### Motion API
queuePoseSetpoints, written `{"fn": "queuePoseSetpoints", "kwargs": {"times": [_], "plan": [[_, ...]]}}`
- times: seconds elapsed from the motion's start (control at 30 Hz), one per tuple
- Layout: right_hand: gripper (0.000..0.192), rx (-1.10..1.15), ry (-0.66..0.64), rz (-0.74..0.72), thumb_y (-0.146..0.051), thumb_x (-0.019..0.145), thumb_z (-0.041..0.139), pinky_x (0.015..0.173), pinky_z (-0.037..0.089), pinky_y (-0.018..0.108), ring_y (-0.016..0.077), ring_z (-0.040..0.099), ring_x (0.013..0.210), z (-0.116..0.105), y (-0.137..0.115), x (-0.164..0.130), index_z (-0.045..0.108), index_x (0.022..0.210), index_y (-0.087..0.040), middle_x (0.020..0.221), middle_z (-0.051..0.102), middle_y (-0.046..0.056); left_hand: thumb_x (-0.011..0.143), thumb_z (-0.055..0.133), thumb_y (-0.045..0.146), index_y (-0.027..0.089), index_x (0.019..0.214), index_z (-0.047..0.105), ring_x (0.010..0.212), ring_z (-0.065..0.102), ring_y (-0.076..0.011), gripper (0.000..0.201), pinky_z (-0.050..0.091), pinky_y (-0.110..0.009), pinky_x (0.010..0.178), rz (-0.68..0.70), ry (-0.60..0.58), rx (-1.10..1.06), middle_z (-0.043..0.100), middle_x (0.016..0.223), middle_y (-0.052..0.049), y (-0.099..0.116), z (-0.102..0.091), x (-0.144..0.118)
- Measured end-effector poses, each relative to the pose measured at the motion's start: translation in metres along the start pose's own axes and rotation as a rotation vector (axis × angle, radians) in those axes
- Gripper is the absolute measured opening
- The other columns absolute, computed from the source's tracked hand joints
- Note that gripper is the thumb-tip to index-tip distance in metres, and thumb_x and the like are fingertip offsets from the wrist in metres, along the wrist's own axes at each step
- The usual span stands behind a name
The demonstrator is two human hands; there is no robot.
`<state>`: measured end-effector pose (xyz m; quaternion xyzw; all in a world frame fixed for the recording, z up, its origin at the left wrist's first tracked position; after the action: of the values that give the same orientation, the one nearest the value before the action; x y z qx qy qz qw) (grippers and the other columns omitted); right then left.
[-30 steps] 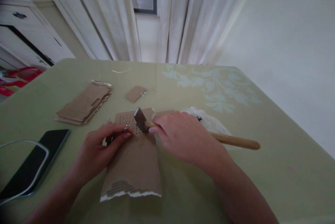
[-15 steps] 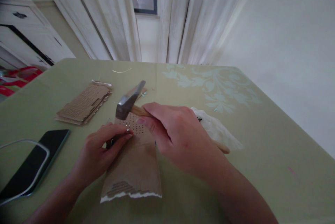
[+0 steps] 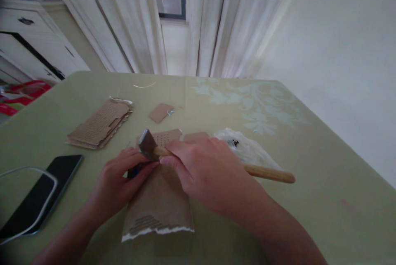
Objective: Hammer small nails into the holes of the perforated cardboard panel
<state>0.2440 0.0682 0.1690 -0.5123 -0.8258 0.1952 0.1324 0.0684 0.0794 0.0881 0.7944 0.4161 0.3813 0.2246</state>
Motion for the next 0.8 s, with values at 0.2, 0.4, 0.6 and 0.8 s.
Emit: {"fn": "queuePoseSetpoints", "kwargs": {"times": [0.2,0.4,0.6,0.8], "plan": [[0.028,-0.010,0.086,-0.021,-0.036,0.117,0.056,0.075,0.040,0.034,0.0209,0.070,0.081,-0.006,-0.002,-0.002,0.077,0.103,-0.023,0.094,0.081,0.003,0.103,0.074,0.023,0.027,0.106,0.086,0.096,0.073,-0.0192,0.013,0.057,-0.032,0.086,-0.053,0.014,-0.028,0.077,0.110,-0.004,-0.003,0.000,0.000],[0.029,-0.087,-0.039,-0.019,-0.034,0.117,0.057,0.080,0.045,0.036,0.0240,0.074,0.088,0.007,-0.003,-0.001,0.081,0.107,-0.023,0.100,0.084,0.006,0.103,0.074,0.023,0.027,0.097,0.085,0.101,0.074,-0.0207,0.013,0.058,-0.033,0.090,-0.075,-0.004,-0.017,0.077,0.115,-0.005,-0.003,0.001,0.000],[0.029,-0.060,-0.046,0.005,-0.032,0.117,0.057,0.083,0.047,0.035,0.0240,0.075,0.092,0.009,0.000,0.001,0.083,0.110,-0.023,0.100,0.084,0.007,0.100,0.078,0.027,0.026,0.101,0.084,0.098,0.073,-0.0220,0.006,0.059,-0.033,0.087,-0.075,-0.013,-0.024,0.076,0.110,-0.005,-0.002,0.000,0.001],[0.028,-0.118,-0.063,0.000,-0.035,0.117,0.058,0.078,0.042,0.036,0.0245,0.074,0.087,0.016,0.002,0.004,0.080,0.106,-0.022,0.099,0.084,0.006,0.094,0.088,0.037,0.026,0.118,0.082,0.104,0.073,-0.0248,0.027,0.061,-0.035,0.091,-0.114,-0.023,0.001,0.075,0.123,-0.008,-0.009,0.000,0.000]]}}
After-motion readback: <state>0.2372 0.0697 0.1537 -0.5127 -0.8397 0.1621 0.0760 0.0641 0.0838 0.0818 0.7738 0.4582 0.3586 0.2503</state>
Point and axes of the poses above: each hand's wrist, its own x-axis towards the middle knuckle, its own z-axis out of the palm, y = z × x, the point moved 9 cm from there along x, towards the middle knuckle
